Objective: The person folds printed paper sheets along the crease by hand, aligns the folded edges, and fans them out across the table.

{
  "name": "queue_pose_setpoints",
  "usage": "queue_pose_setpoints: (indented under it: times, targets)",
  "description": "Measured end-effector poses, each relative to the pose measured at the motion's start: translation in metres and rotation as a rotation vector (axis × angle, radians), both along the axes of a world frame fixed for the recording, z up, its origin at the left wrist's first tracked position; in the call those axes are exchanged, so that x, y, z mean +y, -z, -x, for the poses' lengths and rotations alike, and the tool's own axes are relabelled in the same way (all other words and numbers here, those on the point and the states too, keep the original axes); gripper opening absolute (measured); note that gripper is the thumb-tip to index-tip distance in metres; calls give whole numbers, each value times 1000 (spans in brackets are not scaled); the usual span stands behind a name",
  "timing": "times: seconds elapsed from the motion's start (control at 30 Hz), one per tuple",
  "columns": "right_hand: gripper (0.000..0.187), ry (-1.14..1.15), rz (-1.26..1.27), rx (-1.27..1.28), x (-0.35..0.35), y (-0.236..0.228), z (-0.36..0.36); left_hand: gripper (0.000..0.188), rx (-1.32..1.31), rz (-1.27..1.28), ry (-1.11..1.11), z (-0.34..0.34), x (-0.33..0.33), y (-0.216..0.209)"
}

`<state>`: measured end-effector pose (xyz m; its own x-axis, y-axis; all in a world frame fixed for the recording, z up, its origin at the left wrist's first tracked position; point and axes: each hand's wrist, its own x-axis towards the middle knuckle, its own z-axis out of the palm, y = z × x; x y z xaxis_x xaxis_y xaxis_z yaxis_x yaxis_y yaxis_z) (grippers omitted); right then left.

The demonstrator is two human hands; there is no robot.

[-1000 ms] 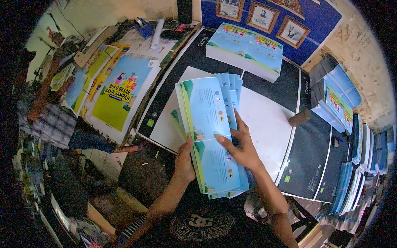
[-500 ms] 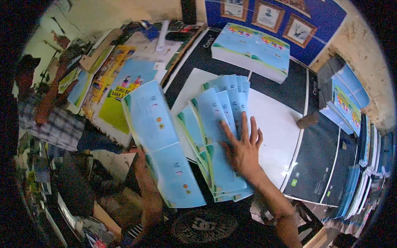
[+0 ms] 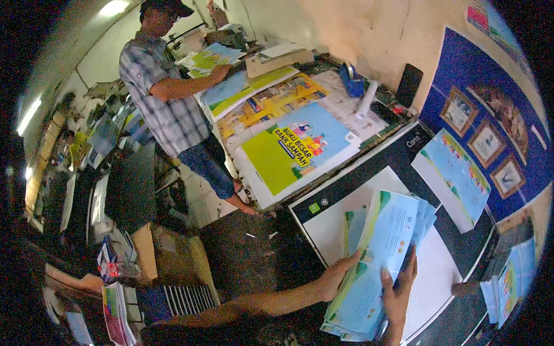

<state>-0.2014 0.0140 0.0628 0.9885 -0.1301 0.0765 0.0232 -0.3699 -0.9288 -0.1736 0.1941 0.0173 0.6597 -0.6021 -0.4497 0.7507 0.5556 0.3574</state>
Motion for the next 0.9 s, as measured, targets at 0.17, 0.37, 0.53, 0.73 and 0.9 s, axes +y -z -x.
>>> queue_pose_setpoints:
  times: [0.17, 0.37, 0.53, 0.73, 0.9]
  targets:
    - [85, -70, 115, 38, 0, -5, -6, 55, -75, 9, -33, -3, 6, -6]
    - [84, -59, -69, 4, 0, 2, -7, 56, -150, -40, -10, -5, 7, -4]
    - [82, -54, -32, 16, -7, 6, -5, 50, -207, -183, -96, -8, 30, -6]
    - [76, -15, 262, -68, -14, 21, -4, 43, -102, -287, -400, -11, 99, -40]
    - [72, 18, 880, -123, -2, 22, -5, 43, -197, -187, -398, -10, 87, -29]
